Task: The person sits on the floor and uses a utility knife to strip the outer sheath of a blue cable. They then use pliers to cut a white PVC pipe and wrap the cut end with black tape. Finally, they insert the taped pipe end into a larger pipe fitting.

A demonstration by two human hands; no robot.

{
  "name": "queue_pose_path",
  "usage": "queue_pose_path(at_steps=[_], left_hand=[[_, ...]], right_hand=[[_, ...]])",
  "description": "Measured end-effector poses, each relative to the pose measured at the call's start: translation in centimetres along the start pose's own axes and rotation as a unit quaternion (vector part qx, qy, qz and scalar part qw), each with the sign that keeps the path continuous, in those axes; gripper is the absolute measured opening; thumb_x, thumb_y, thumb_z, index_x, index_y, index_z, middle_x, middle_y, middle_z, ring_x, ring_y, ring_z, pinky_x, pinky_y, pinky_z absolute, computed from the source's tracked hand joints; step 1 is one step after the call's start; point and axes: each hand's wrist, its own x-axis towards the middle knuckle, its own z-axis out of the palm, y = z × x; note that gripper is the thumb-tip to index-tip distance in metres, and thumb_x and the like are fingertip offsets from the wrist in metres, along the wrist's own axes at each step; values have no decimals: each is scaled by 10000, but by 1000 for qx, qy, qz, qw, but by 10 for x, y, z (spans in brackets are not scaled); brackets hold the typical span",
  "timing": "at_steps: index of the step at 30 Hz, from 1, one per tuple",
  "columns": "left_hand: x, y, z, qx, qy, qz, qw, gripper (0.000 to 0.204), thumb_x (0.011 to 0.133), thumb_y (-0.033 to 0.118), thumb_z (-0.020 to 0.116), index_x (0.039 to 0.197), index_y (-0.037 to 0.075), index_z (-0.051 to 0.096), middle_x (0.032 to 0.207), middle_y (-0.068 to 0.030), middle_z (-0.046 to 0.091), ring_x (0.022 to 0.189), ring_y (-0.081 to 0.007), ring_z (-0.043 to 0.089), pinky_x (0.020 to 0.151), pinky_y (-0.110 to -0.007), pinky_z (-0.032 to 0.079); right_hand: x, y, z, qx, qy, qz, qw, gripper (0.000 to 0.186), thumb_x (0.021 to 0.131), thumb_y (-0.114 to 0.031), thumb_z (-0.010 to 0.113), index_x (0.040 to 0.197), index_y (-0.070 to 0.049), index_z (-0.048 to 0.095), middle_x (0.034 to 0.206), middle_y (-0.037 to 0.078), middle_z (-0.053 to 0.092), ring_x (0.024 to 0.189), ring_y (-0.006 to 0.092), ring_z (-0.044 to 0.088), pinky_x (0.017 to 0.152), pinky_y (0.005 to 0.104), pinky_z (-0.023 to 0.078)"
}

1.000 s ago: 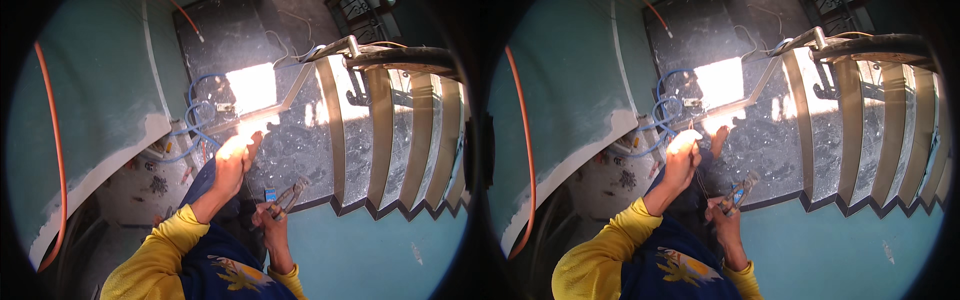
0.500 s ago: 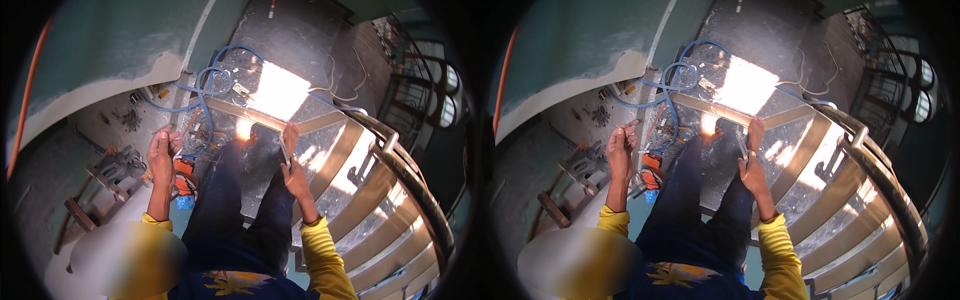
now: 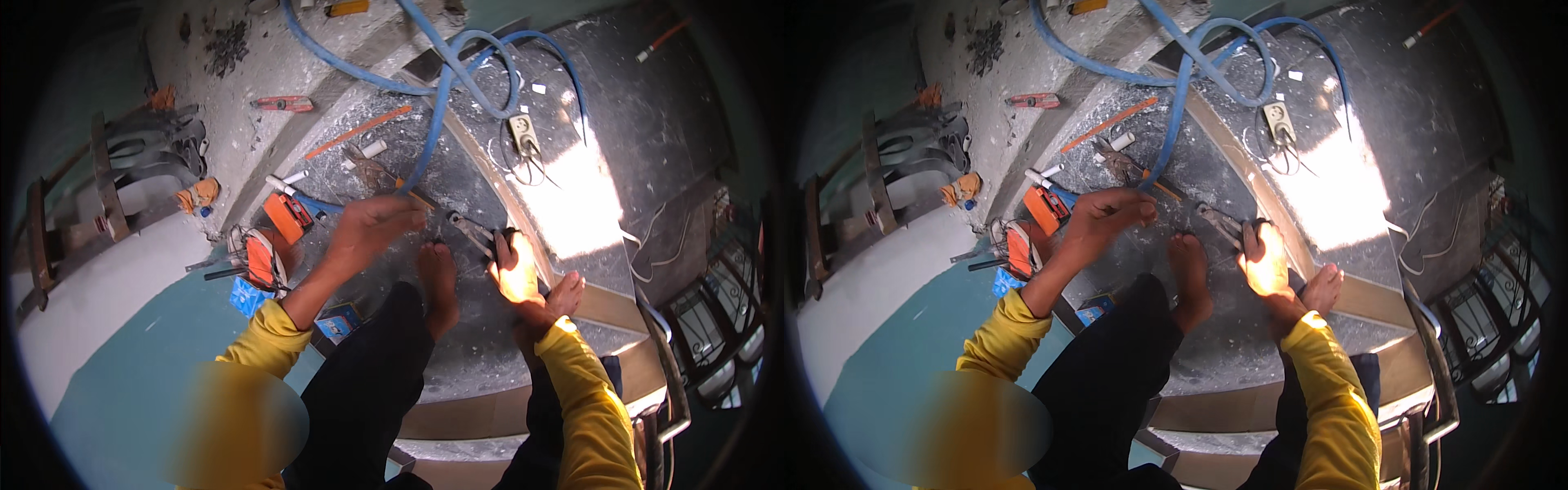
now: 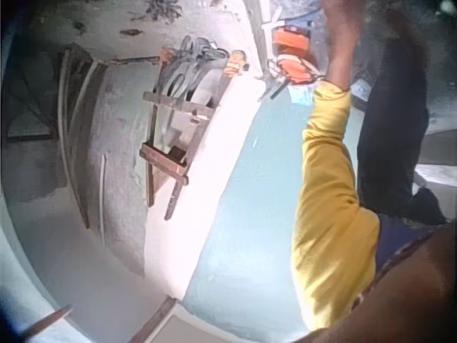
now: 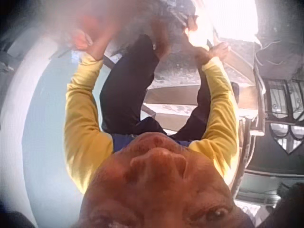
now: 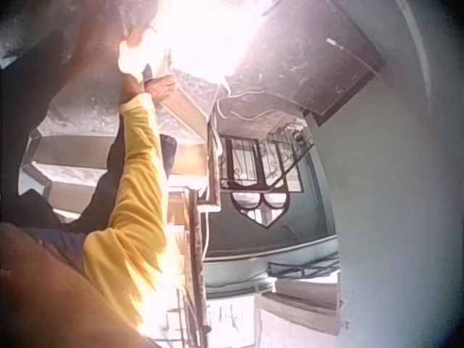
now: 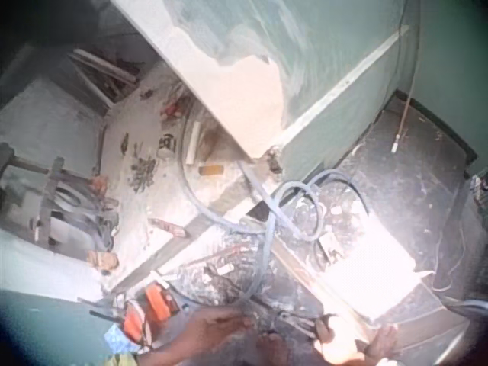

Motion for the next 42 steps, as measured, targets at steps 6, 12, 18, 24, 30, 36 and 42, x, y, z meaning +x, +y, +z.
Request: queue_pose_path(at_steps=[6,12,18,24,30,36,42], left_hand=[[37,-49,-3,38,-67,76,994,196,1009,121,724,1093,-49,773,983,-99,785,914,-148,746,797,-296,600],[51,-57,13,-77,-59,155,983,247,1011,193,729,1058,-45,772,915,-91,777,839,-109,703,752,-293,567],[81,-33,-18,-93,26,201,975,291,1004,252,748,1060,-33,767,851,-58,752,763,-102,659,691,-297,532],[60,-83,-28,-135,296,222,919,248,994,260,722,1040,20,761,810,-103,748,725,-167,713,683,-344,546],[22,-215,-125,316,554,-136,758,459,952,335,740,1200,-19,586,1091,-260,740,978,-430,739,814,-494,598],[24,-237,-144,252,598,-115,752,574,878,211,830,1275,-61,517,972,-201,723,863,-371,748,825,-452,612],[8,-221,-130,-423,522,161,723,365,1011,104,701,1310,-24,534,1049,-87,666,861,-143,642,746,-303,587]], right_hand=[[35,2,-16,23,-78,-98,992,526,895,-289,805,1311,-4,655,1047,171,610,981,386,597,863,494,494],[114,-50,-70,341,-230,-22,911,466,997,-259,747,1382,-27,623,1225,145,717,1154,277,679,1007,395,517],[164,-88,-56,426,-124,41,895,324,1147,-352,516,1119,-69,673,666,-94,416,566,34,361,530,228,296],[163,-87,-67,407,-68,65,908,353,1149,-357,507,1072,-56,674,653,-106,389,548,4,306,496,224,224],[152,-81,-34,470,-92,126,869,535,1107,-404,484,1344,39,668,738,-37,479,586,56,377,525,219,273],[151,-123,-39,352,-170,1,921,351,1127,-257,566,1355,-11,667,761,3,605,590,66,492,542,220,378],[155,-152,-49,406,-201,-16,891,327,1105,-227,614,1302,20,697,835,20,662,636,59,532,574,214,415]])
